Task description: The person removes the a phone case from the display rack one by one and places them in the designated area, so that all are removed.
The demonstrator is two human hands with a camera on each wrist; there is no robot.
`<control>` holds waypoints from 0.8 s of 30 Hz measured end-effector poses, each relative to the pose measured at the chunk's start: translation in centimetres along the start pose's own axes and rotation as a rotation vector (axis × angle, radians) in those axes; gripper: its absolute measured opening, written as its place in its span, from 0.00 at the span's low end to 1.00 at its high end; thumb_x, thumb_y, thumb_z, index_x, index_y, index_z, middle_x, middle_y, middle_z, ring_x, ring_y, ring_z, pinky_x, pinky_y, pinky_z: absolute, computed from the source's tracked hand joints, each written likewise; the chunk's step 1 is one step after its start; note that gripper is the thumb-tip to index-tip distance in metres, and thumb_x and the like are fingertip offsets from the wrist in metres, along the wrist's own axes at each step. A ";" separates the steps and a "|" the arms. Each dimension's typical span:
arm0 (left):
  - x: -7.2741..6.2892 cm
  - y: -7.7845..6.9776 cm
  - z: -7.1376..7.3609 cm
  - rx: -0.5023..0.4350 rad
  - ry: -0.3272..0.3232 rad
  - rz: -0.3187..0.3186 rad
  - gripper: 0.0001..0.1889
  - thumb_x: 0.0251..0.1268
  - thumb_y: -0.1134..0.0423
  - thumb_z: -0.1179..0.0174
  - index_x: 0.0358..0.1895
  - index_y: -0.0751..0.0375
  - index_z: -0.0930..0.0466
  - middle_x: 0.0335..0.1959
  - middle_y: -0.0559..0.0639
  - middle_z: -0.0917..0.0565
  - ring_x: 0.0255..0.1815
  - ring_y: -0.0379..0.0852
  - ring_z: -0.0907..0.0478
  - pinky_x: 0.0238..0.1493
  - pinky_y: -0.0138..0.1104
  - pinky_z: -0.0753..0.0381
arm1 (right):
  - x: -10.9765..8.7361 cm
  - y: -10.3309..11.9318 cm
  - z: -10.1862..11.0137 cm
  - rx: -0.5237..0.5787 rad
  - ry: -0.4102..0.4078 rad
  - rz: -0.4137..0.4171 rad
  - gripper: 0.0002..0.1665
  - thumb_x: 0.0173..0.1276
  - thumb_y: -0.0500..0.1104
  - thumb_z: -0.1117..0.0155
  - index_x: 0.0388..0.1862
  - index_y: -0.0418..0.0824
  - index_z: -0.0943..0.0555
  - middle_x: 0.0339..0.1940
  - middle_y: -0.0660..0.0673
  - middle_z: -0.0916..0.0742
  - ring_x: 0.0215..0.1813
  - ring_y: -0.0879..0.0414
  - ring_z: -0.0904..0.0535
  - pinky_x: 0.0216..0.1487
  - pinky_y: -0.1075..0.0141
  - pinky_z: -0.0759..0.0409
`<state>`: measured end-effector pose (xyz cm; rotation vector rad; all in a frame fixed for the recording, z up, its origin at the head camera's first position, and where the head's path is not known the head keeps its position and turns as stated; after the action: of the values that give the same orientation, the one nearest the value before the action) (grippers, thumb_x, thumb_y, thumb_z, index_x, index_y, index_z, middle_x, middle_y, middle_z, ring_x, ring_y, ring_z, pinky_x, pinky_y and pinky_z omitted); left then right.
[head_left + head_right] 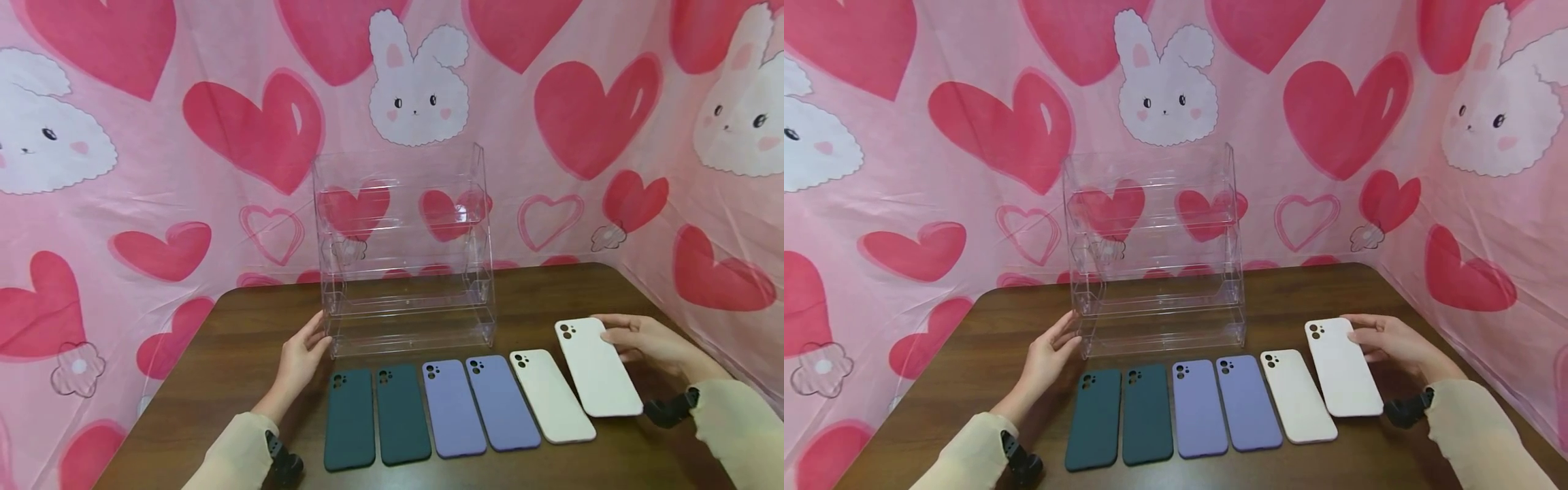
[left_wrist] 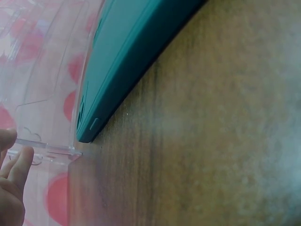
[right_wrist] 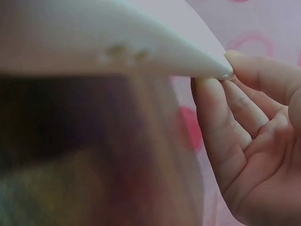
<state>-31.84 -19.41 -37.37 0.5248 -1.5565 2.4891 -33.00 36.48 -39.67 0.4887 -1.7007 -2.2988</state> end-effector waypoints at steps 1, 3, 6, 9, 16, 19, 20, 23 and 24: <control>0.0 0.0 0.0 0.003 -0.001 0.000 0.29 0.58 0.76 0.41 0.65 0.62 0.34 0.59 0.61 0.28 0.49 0.56 0.23 0.46 0.38 0.22 | 0.0 -0.4 -0.1 -0.015 0.007 -0.011 0.31 0.72 0.38 0.51 0.64 0.20 0.47 0.43 0.48 0.16 0.41 0.46 0.18 0.40 0.52 0.19; 0.0 0.0 0.0 0.009 -0.002 0.000 0.29 0.58 0.76 0.41 0.65 0.62 0.33 0.58 0.61 0.27 0.49 0.56 0.23 0.46 0.38 0.22 | 0.0 -1.3 0.0 -0.062 0.002 -0.052 0.34 0.71 0.39 0.50 0.64 0.18 0.48 0.43 0.46 0.16 0.40 0.47 0.18 0.39 0.54 0.19; -0.1 0.0 0.0 0.010 -0.004 -0.002 0.29 0.58 0.76 0.41 0.65 0.62 0.34 0.59 0.61 0.28 0.49 0.56 0.23 0.46 0.38 0.22 | 0.1 -2.3 -0.2 -0.136 0.004 -0.091 0.36 0.70 0.41 0.48 0.64 0.17 0.48 0.43 0.42 0.17 0.39 0.50 0.19 0.38 0.56 0.19; -0.1 -0.1 0.0 0.004 -0.005 -0.004 0.29 0.58 0.76 0.41 0.65 0.62 0.34 0.59 0.61 0.28 0.49 0.56 0.23 0.46 0.38 0.22 | 0.1 -2.8 -0.5 -0.173 0.012 -0.108 0.36 0.70 0.41 0.46 0.63 0.17 0.48 0.43 0.39 0.18 0.37 0.51 0.20 0.37 0.56 0.19; 0.0 -0.2 0.0 0.021 -0.002 -0.016 0.29 0.58 0.76 0.41 0.65 0.63 0.34 0.59 0.61 0.28 0.48 0.56 0.22 0.46 0.38 0.22 | 0.0 -2.9 -0.6 -0.261 -0.015 -0.149 0.39 0.66 0.42 0.41 0.63 0.18 0.45 0.39 0.40 0.22 0.37 0.51 0.24 0.36 0.55 0.20; 0.0 -0.3 0.0 0.020 -0.002 -0.017 0.29 0.58 0.76 0.41 0.64 0.64 0.33 0.58 0.61 0.28 0.48 0.56 0.22 0.47 0.38 0.23 | 0.1 -2.9 -0.7 -0.307 -0.037 -0.164 0.40 0.63 0.42 0.37 0.62 0.19 0.42 0.35 0.42 0.25 0.36 0.51 0.27 0.33 0.56 0.20; 0.0 -0.3 0.0 0.020 -0.001 -0.020 0.28 0.58 0.75 0.41 0.64 0.64 0.34 0.58 0.62 0.28 0.48 0.57 0.22 0.46 0.36 0.22 | 0.1 -2.9 -0.7 -0.318 -0.040 -0.163 0.39 0.62 0.42 0.36 0.62 0.19 0.41 0.33 0.42 0.27 0.35 0.51 0.27 0.32 0.56 0.19; 0.0 -0.4 0.1 0.020 -0.005 -0.031 0.28 0.58 0.75 0.40 0.64 0.65 0.33 0.58 0.62 0.27 0.48 0.57 0.22 0.46 0.37 0.22 | 0.2 -2.7 -0.8 -0.359 -0.048 -0.157 0.37 0.61 0.40 0.35 0.59 0.18 0.39 0.31 0.43 0.28 0.34 0.51 0.29 0.30 0.56 0.19; 0.0 -0.5 0.1 0.024 -0.007 -0.041 0.28 0.58 0.76 0.40 0.64 0.65 0.33 0.58 0.62 0.27 0.48 0.58 0.22 0.46 0.37 0.22 | 0.2 -2.6 -0.8 -0.374 -0.049 -0.153 0.36 0.61 0.39 0.35 0.59 0.18 0.38 0.31 0.43 0.28 0.34 0.51 0.29 0.30 0.56 0.19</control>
<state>-31.64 -19.26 -36.89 0.5641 -1.5047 2.4812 -32.89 36.45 -42.38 0.5003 -1.2423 -2.6753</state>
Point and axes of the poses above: each hand's wrist, its own x-axis towards the middle knuckle, its own z-axis out of the back of the hand, y = z × x, the point moved 10 cm from there along x, towards the middle knuckle
